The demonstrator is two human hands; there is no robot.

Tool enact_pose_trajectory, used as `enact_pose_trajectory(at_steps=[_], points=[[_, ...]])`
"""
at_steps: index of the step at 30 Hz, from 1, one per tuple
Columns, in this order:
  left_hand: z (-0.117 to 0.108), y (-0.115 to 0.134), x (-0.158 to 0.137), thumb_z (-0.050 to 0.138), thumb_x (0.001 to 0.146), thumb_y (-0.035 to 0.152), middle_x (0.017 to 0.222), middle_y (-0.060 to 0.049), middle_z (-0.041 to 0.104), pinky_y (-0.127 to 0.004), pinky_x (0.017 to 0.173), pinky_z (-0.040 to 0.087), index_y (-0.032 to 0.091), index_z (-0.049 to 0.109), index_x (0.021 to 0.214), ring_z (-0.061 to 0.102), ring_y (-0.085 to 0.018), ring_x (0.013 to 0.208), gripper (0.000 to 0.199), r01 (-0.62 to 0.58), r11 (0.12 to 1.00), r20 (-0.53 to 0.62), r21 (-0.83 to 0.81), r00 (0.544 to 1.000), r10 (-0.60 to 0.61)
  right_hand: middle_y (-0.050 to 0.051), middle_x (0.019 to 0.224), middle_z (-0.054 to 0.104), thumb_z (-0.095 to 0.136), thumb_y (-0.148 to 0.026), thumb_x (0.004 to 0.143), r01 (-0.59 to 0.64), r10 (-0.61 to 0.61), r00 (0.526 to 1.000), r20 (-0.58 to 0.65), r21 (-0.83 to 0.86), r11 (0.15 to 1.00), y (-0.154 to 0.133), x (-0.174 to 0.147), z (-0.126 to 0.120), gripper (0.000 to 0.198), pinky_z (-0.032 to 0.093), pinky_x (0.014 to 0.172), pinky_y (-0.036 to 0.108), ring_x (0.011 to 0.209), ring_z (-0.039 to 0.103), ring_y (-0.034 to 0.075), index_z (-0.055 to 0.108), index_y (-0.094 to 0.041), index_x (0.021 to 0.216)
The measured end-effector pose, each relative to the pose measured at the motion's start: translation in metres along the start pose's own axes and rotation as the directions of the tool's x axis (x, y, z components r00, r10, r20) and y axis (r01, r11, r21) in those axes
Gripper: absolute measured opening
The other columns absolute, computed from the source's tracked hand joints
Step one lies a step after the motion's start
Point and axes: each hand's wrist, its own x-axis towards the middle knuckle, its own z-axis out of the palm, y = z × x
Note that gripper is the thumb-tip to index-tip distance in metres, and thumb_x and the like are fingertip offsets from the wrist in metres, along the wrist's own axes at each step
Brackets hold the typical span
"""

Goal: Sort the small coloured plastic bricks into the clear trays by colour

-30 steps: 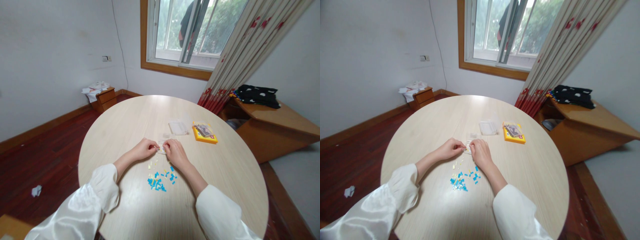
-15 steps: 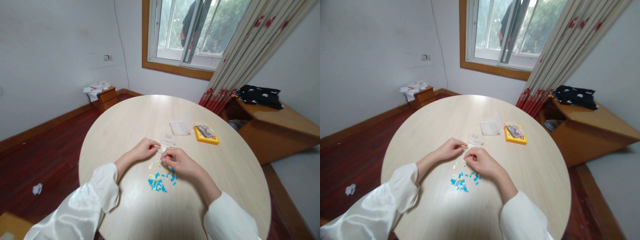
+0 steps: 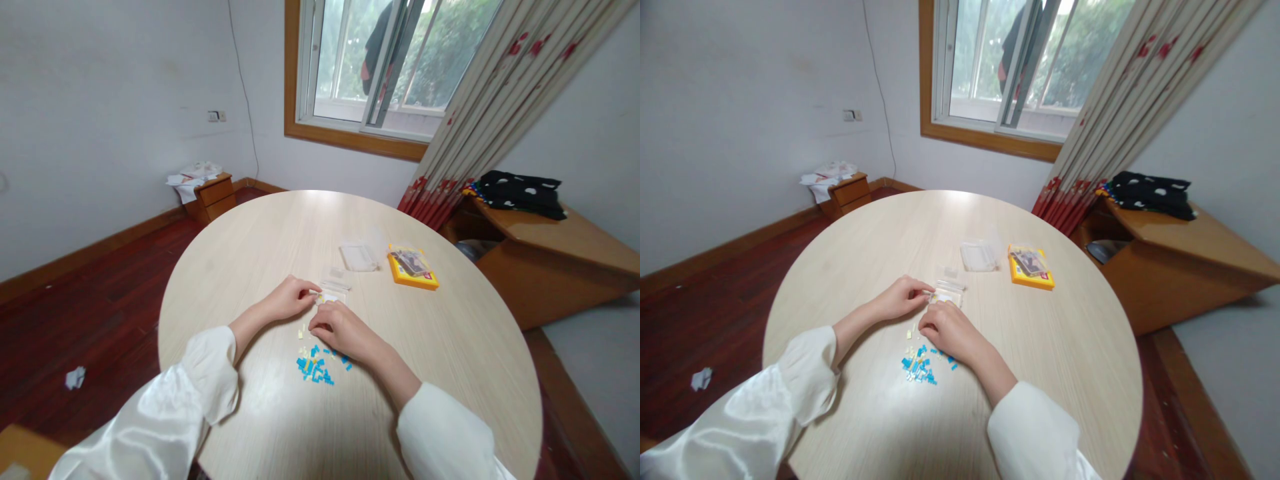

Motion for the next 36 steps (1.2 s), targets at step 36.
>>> enact_pose_trajectory(at_steps=[36], points=[[-0.006, 0.009, 0.0, 0.051, 0.079, 0.019, 0.057, -0.002, 0.062, -0.02, 0.053, 0.036, 0.01, 0.07, 0.091, 0.044, -0.008, 0.049, 0.024, 0.033, 0.999, -0.158, 0.021, 0.987, -0.03, 0.0, 0.057, 0.059, 0.065, -0.02, 0.072, -0.224, 0.223, 0.974, 0.048, 0.018, 0.974, -0.002, -0.017, -0.038, 0.011, 0.032, 0.053, 0.023, 0.053, 0.049, 0.011, 0.065, -0.017, 0.061]])
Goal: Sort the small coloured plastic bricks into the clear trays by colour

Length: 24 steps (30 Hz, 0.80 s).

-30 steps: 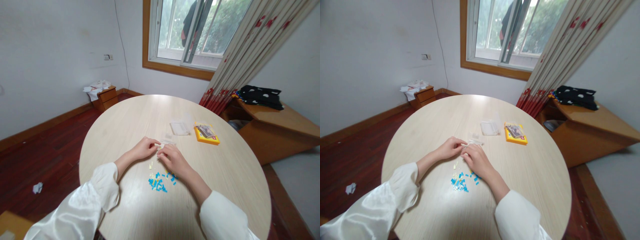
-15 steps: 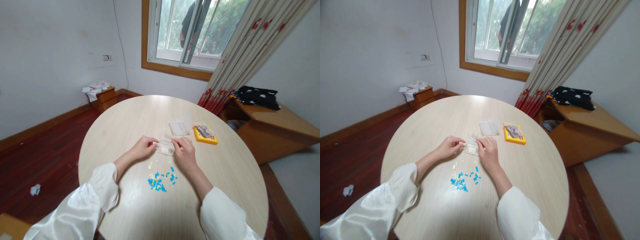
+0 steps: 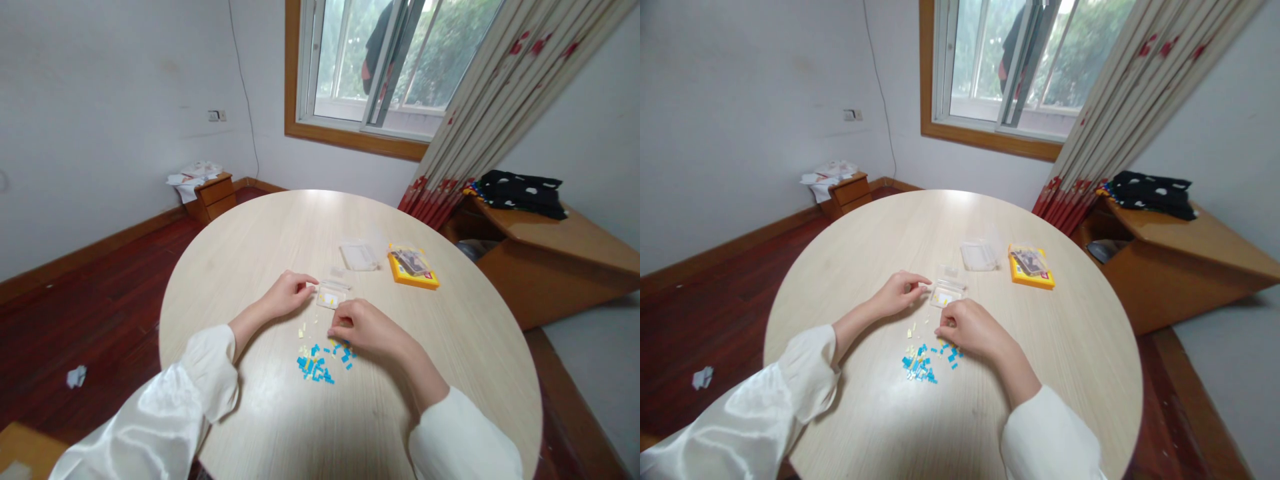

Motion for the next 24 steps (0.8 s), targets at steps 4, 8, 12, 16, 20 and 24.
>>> enact_pose_trajectory(at_steps=[4, 8, 12, 16, 20, 24], points=[[0.001, -0.002, 0.0, 0.051, 0.079, 0.019, 0.059, -0.002, 0.063, -0.02, 0.054, 0.036, 0.01, 0.07, 0.091, 0.045, -0.008, 0.05, 0.024, 0.003, 1.0, -0.001, 0.005, 1.0, -0.003, 0.001, 0.053, 0.059, 0.068, -0.021, 0.067, -0.031, 0.04, 0.997, 0.072, -0.133, 0.991, -0.009, -0.004, -0.002, 0.013, 0.03, 0.051, 0.023, 0.051, 0.048, 0.011, 0.064, -0.017, 0.056], [0.002, -0.003, 0.0, 0.051, 0.079, 0.019, 0.064, -0.003, 0.066, -0.021, 0.057, 0.038, 0.011, 0.07, 0.09, 0.048, -0.009, 0.053, 0.024, -0.01, 1.0, -0.007, 0.012, 1.0, 0.01, 0.002, 0.055, 0.061, 0.058, -0.01, 0.067, 0.041, -0.026, 0.996, 0.089, -0.172, 0.984, -0.008, -0.002, 0.004, 0.014, 0.031, 0.052, 0.023, 0.05, 0.048, 0.011, 0.064, -0.017, 0.057], [0.001, -0.001, -0.001, 0.052, 0.079, 0.018, 0.064, -0.003, 0.066, -0.021, 0.058, 0.038, 0.011, 0.07, 0.091, 0.048, -0.009, 0.054, 0.023, -0.006, 1.0, -0.015, 0.025, 1.0, 0.007, 0.002, 0.054, 0.06, 0.052, -0.007, 0.068, 0.089, -0.073, 0.991, 0.111, -0.15, 0.985, -0.007, -0.002, 0.007, 0.018, 0.032, 0.052, 0.022, 0.049, 0.046, 0.01, 0.063, -0.016, 0.057], [0.0, 0.003, 0.0, 0.051, 0.08, 0.017, 0.062, -0.002, 0.065, -0.022, 0.058, 0.039, 0.011, 0.07, 0.09, 0.047, -0.009, 0.053, 0.022, 0.004, 0.999, -0.016, 0.04, 1.0, -0.003, 0.002, 0.064, 0.063, 0.052, -0.013, 0.076, 0.097, -0.109, 0.987, -0.118, -0.106, 0.99, -0.001, 0.001, 0.005, 0.015, 0.036, 0.062, 0.024, 0.064, 0.052, 0.013, 0.065, -0.017, 0.068], [-0.001, 0.005, 0.0, 0.05, 0.08, 0.018, 0.059, -0.002, 0.063, -0.022, 0.057, 0.038, 0.011, 0.07, 0.09, 0.047, -0.009, 0.052, 0.023, -0.003, 1.0, -0.017, 0.03, 1.0, 0.003, 0.004, 0.068, 0.062, 0.052, -0.021, 0.083, 0.059, -0.117, 0.862, -0.494, -0.131, 0.99, 0.013, 0.007, 0.005, 0.015, 0.035, 0.067, 0.028, 0.067, 0.052, 0.015, 0.065, -0.016, 0.077], [-0.001, 0.005, 0.0, 0.049, 0.08, 0.019, 0.058, -0.002, 0.063, -0.022, 0.055, 0.037, 0.011, 0.07, 0.089, 0.046, -0.009, 0.051, 0.024, -0.005, 1.0, -0.009, 0.024, 1.0, 0.005, 0.004, 0.066, 0.061, 0.05, -0.022, 0.085, 0.031, -0.118, 0.765, -0.633, -0.146, 0.989, 0.023, 0.011, 0.008, 0.017, 0.035, 0.066, 0.029, 0.066, 0.052, 0.016, 0.064, -0.017, 0.076]])
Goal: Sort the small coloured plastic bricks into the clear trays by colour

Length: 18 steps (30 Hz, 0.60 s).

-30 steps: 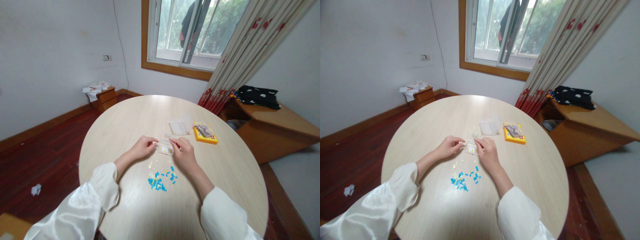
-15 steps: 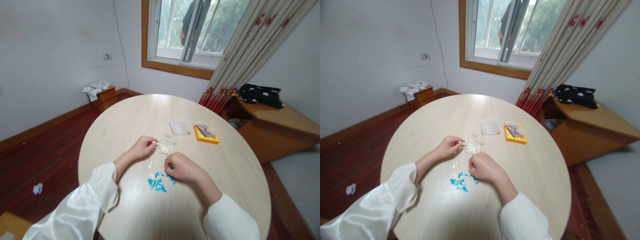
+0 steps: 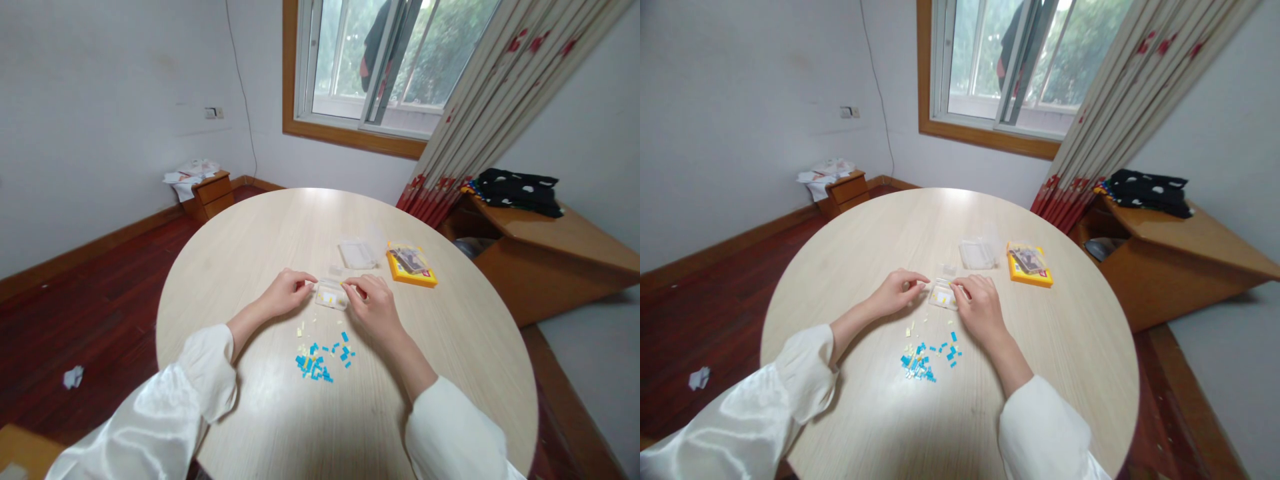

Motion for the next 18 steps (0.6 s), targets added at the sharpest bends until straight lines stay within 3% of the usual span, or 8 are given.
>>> enact_pose_trajectory(at_steps=[13, 15, 18], points=[[0.0, 0.001, 0.0, 0.049, 0.079, 0.019, 0.058, -0.002, 0.063, -0.022, 0.055, 0.037, 0.01, 0.07, 0.086, 0.046, -0.008, 0.05, 0.024, 0.002, 1.0, -0.001, -0.023, 1.0, -0.002, 0.005, 0.068, 0.063, 0.049, -0.019, 0.085, 0.004, -0.005, 0.999, -0.04, -0.006, 1.0, 0.003, -0.001, 0.002, 0.018, 0.036, 0.068, 0.03, 0.068, 0.054, 0.017, 0.066, -0.017, 0.08], [0.0, 0.0, 0.0, 0.049, 0.079, 0.019, 0.057, -0.002, 0.062, -0.022, 0.055, 0.036, 0.011, 0.07, 0.084, 0.046, -0.008, 0.051, 0.023, -0.001, 1.0, 0.007, -0.025, 1.0, 0.001, 0.005, 0.068, 0.064, 0.05, -0.018, 0.083, -0.008, 0.007, 0.999, 0.031, 0.01, 1.0, 0.003, 0.0, -0.003, 0.017, 0.037, 0.068, 0.03, 0.068, 0.054, 0.017, 0.066, -0.017, 0.078], [0.001, -0.002, 0.0, 0.052, 0.079, 0.021, 0.055, -0.001, 0.059, -0.021, 0.055, 0.036, 0.011, 0.069, 0.078, 0.045, -0.008, 0.052, 0.02, -0.009, 1.0, 0.011, -0.017, 1.0, 0.009, 0.004, 0.068, 0.064, 0.051, -0.017, 0.081, -0.04, 0.023, 0.963, 0.267, 0.059, 0.997, 0.001, 0.002, -0.013, 0.017, 0.037, 0.067, 0.029, 0.067, 0.053, 0.016, 0.067, -0.017, 0.076]])
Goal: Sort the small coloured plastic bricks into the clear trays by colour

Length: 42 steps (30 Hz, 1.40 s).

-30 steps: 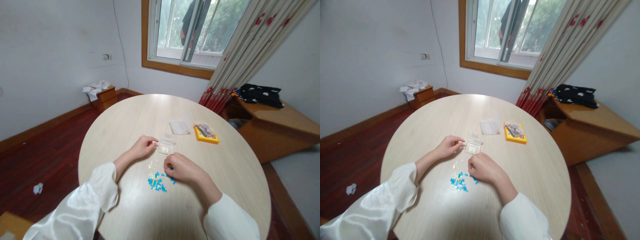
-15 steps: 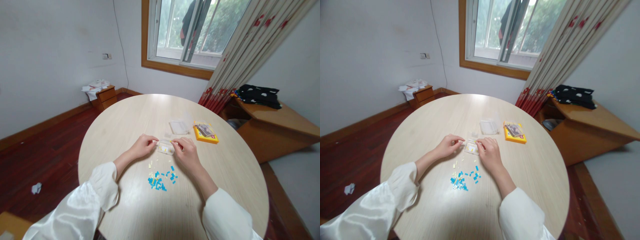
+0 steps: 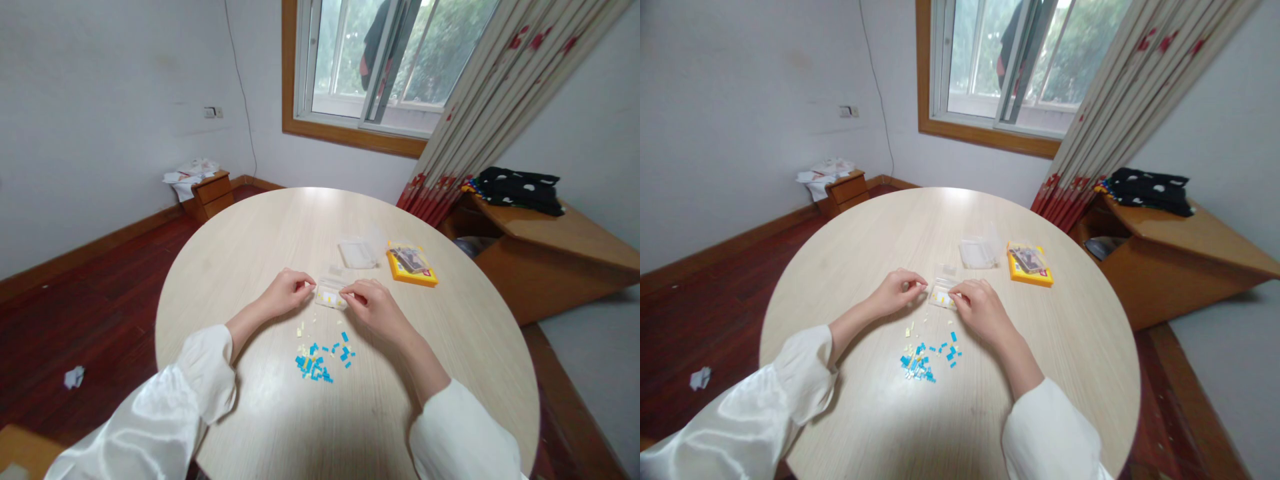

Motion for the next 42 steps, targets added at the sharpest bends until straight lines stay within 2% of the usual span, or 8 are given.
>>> enact_pose_trajectory(at_steps=[2, 5, 7, 9, 13, 21, 29, 42], points=[[0.0, -0.001, 0.0, 0.054, 0.078, 0.024, 0.051, 0.001, 0.054, -0.021, 0.055, 0.035, 0.012, 0.067, 0.07, 0.043, -0.008, 0.051, 0.02, -0.004, 1.0, 0.001, 0.012, 1.0, 0.004, 0.002, 0.066, 0.063, 0.052, -0.016, 0.078, -0.023, 0.014, 0.983, 0.184, 0.049, 0.999, -0.003, -0.002, -0.006, 0.017, 0.037, 0.064, 0.026, 0.064, 0.052, 0.014, 0.068, -0.017, 0.073], [0.0, -0.001, 0.0, 0.056, 0.077, 0.027, 0.047, 0.004, 0.046, -0.021, 0.055, 0.034, 0.012, 0.06, 0.059, 0.04, -0.007, 0.05, 0.024, 0.0, 0.999, -0.001, 0.032, 1.0, 0.0, -0.001, 0.056, 0.056, 0.053, -0.012, 0.072, -0.081, 0.026, 0.902, 0.431, 0.108, 0.991, -0.009, -0.005, -0.01, 0.017, 0.032, 0.053, 0.022, 0.053, 0.045, 0.01, 0.068, -0.016, 0.067], [0.0, 0.0, -0.001, 0.056, 0.077, 0.026, 0.046, 0.005, 0.044, -0.021, 0.056, 0.033, 0.012, 0.057, 0.056, 0.038, -0.007, 0.049, 0.026, 0.001, 0.999, -0.003, 0.04, 1.0, -0.001, -0.003, 0.052, 0.053, 0.052, -0.008, 0.068, -0.11, 0.019, 0.837, 0.547, 0.134, 0.985, -0.013, -0.007, -0.009, 0.018, 0.028, 0.048, 0.021, 0.049, 0.04, 0.008, 0.069, -0.015, 0.066], [0.0, 0.0, -0.001, 0.057, 0.077, 0.026, 0.046, 0.005, 0.043, -0.021, 0.055, 0.032, 0.012, 0.055, 0.055, 0.037, -0.007, 0.048, 0.026, 0.001, 0.999, 0.001, 0.041, 1.0, -0.001, -0.004, 0.053, 0.053, 0.052, -0.007, 0.066, -0.115, -0.005, 0.794, 0.608, 0.158, 0.981, -0.016, -0.008, -0.007, 0.02, 0.027, 0.047, 0.019, 0.048, 0.039, 0.007, 0.07, -0.015, 0.068], [0.0, 0.0, -0.001, 0.056, 0.077, 0.027, 0.046, 0.006, 0.041, -0.02, 0.055, 0.031, 0.012, 0.054, 0.055, 0.036, -0.007, 0.048, 0.026, 0.003, 0.999, 0.006, 0.04, 1.0, -0.003, -0.003, 0.054, 0.056, 0.054, -0.007, 0.064, -0.098, -0.008, 0.769, 0.639, 0.13, 0.987, -0.02, -0.008, -0.008, 0.019, 0.029, 0.047, 0.018, 0.048, 0.042, 0.007, 0.071, -0.016, 0.068], [0.001, -0.001, -0.001, 0.056, 0.077, 0.027, 0.046, 0.006, 0.04, -0.021, 0.056, 0.031, 0.012, 0.054, 0.055, 0.036, -0.007, 0.048, 0.027, -0.001, 0.999, 0.002, 0.041, 1.0, 0.001, -0.003, 0.051, 0.054, 0.05, -0.005, 0.06, -0.068, 0.058, 0.806, 0.59, -0.006, 0.998, -0.014, -0.008, -0.018, 0.026, 0.028, 0.048, 0.019, 0.047, 0.038, 0.007, 0.072, -0.017, 0.068], [0.002, -0.003, -0.001, 0.055, 0.077, 0.029, 0.046, 0.006, 0.041, -0.02, 0.053, 0.03, 0.012, 0.055, 0.056, 0.036, -0.007, 0.048, 0.027, -0.004, 0.999, 0.011, 0.037, 1.0, 0.003, 0.0, 0.056, 0.058, 0.05, -0.009, 0.063, -0.074, 0.062, 0.755, 0.653, -0.01, 0.997, -0.012, -0.007, -0.01, 0.024, 0.029, 0.05, 0.019, 0.049, 0.041, 0.008, 0.072, -0.016, 0.071], [0.001, -0.003, -0.001, 0.055, 0.077, 0.028, 0.046, 0.006, 0.04, -0.02, 0.054, 0.03, 0.012, 0.054, 0.055, 0.036, -0.007, 0.048, 0.027, -0.003, 0.999, 0.006, 0.037, 1.0, 0.002, -0.005, 0.05, 0.047, 0.05, -0.004, 0.066, -0.086, 0.043, 0.735, 0.677, 0.03, 0.996, -0.02, -0.006, -0.012, 0.016, 0.026, 0.049, 0.019, 0.047, 0.037, 0.006, 0.062, -0.015, 0.063]])
